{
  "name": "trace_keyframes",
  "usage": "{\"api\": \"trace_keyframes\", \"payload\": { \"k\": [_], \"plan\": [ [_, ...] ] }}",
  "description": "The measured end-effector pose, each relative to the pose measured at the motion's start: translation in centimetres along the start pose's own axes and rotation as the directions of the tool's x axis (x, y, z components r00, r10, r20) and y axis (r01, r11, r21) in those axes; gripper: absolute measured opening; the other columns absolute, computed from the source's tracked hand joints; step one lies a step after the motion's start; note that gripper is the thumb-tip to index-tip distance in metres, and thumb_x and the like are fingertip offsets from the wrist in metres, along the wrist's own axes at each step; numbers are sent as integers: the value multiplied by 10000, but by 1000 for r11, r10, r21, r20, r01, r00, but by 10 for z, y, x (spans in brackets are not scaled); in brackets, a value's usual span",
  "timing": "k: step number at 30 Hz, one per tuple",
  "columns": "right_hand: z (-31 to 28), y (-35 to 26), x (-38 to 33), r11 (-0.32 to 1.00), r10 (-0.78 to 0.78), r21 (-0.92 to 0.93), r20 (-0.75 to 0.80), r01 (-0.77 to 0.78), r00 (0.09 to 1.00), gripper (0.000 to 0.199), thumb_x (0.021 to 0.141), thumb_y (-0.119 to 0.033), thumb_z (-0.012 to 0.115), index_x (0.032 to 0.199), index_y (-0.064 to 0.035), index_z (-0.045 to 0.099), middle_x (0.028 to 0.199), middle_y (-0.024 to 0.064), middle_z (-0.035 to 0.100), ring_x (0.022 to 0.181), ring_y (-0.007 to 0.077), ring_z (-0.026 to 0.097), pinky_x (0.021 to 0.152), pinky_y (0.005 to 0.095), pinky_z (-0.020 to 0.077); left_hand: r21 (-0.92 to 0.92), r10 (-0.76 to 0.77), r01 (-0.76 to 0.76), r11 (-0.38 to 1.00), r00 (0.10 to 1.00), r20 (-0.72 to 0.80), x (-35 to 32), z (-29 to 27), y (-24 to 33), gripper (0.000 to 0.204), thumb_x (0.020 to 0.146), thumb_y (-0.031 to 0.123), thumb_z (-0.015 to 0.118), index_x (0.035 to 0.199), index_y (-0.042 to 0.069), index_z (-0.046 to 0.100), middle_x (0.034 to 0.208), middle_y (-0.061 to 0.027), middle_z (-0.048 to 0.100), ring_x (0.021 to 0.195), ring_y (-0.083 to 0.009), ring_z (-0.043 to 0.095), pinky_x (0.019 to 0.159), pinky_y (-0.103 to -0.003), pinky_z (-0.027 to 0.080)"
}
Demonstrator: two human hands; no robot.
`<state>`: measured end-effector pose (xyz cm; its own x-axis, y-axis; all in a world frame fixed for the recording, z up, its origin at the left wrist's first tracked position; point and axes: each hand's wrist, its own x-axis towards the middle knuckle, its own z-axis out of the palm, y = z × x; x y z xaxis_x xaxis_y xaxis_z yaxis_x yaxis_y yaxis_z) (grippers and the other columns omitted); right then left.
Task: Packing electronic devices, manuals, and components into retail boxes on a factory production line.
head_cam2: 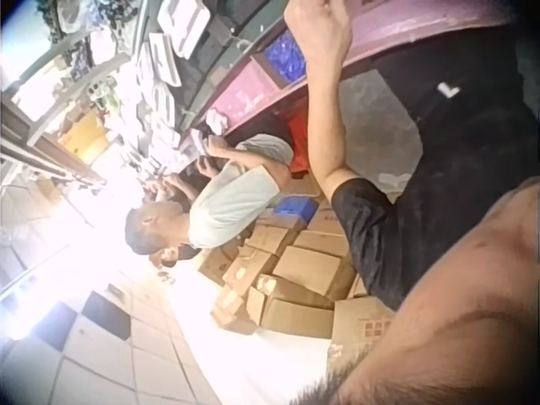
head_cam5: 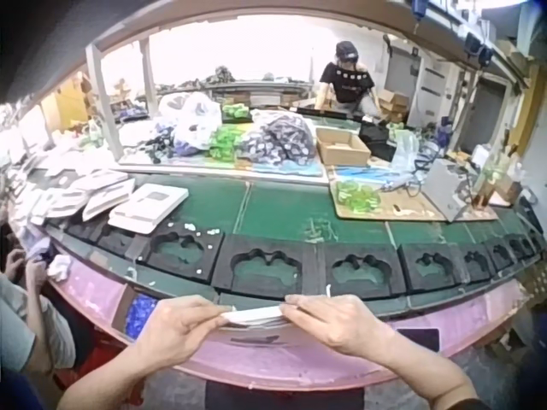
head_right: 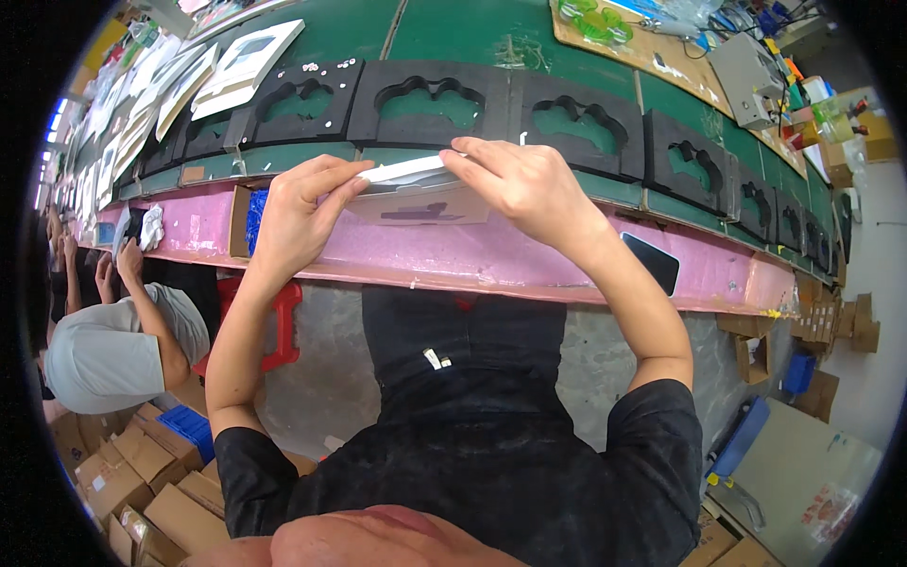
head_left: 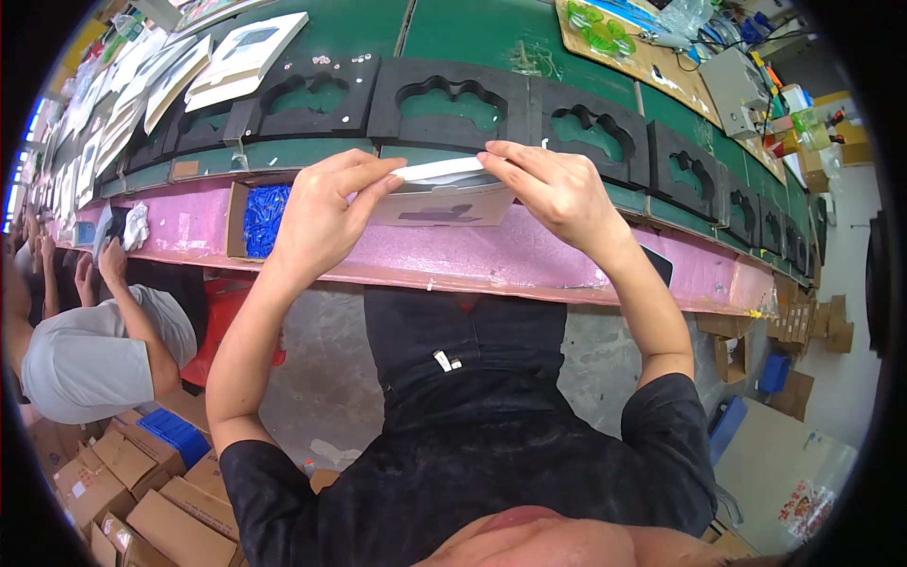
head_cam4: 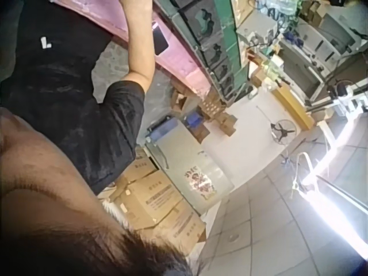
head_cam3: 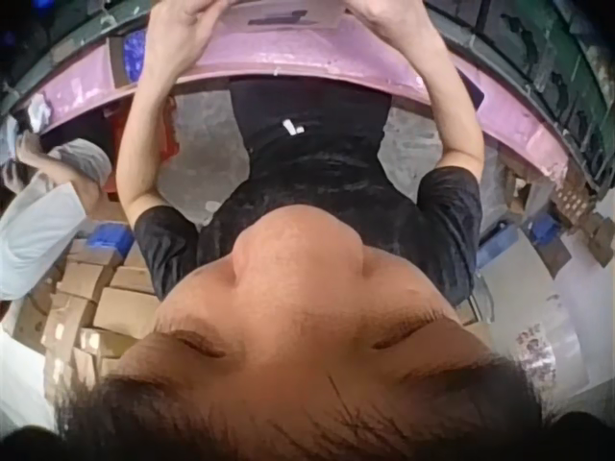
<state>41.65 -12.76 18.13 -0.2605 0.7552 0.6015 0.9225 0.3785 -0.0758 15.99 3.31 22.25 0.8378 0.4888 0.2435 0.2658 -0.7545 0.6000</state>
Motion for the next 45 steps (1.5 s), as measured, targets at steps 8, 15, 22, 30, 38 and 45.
{"api": "trace_keyframes", "payload": {
  "k": [8,15,22,30,38,45],
  "plan": [
    [13,2,-9,1000,-13,5,-217,14,976,379,782,40,718,1158,3,755,1128,167,780,944,309,788,774,368,654,13,30,-29,999,999,-37,-3,6,4,189,970,114,745,1120,15,803,977,-159,758,841,-323,737,743,-390,570],
    [3,6,-11,884,323,367,-30,-291,946,326,849,118,687,1143,3,766,1131,150,795,982,312,792,815,362,642,-31,13,-14,999,1000,-27,-3,3,5,191,976,117,743,1127,16,801,983,-156,760,839,-315,740,740,-382,573],
    [26,-3,-24,945,296,238,-322,-226,899,332,825,140,672,1092,-18,791,1104,166,802,979,296,791,849,348,631,-5,37,-37,999,998,-44,-2,9,8,189,977,115,744,1126,16,804,994,-151,766,842,-302,746,726,-362,577],
    [10,-7,0,931,300,254,-117,-263,947,238,832,-44,831,1066,-43,789,1058,95,795,886,273,762,746,361,609,-31,27,-28,999,999,-44,3,7,14,171,969,110,753,1099,15,809,1023,-140,783,842,-271,763,707,-352,586],
    [14,-9,13,983,164,100,-144,-151,976,242,813,-59,829,1051,-58,787,917,71,761,774,257,734,643,373,572,-56,37,-34,998,997,65,16,8,10,241,968,138,753,1153,-12,786,1060,-167,786,959,-312,761,848,-371,580],
    [13,-13,9,988,152,54,-209,-144,966,242,787,1,812,1023,-36,772,900,86,780,767,248,758,637,361,577,-88,18,-1,996,982,188,26,12,12,297,974,252,753,1177,40,798,1096,-190,787,1007,-343,771,878,-390,599]
  ]
}}
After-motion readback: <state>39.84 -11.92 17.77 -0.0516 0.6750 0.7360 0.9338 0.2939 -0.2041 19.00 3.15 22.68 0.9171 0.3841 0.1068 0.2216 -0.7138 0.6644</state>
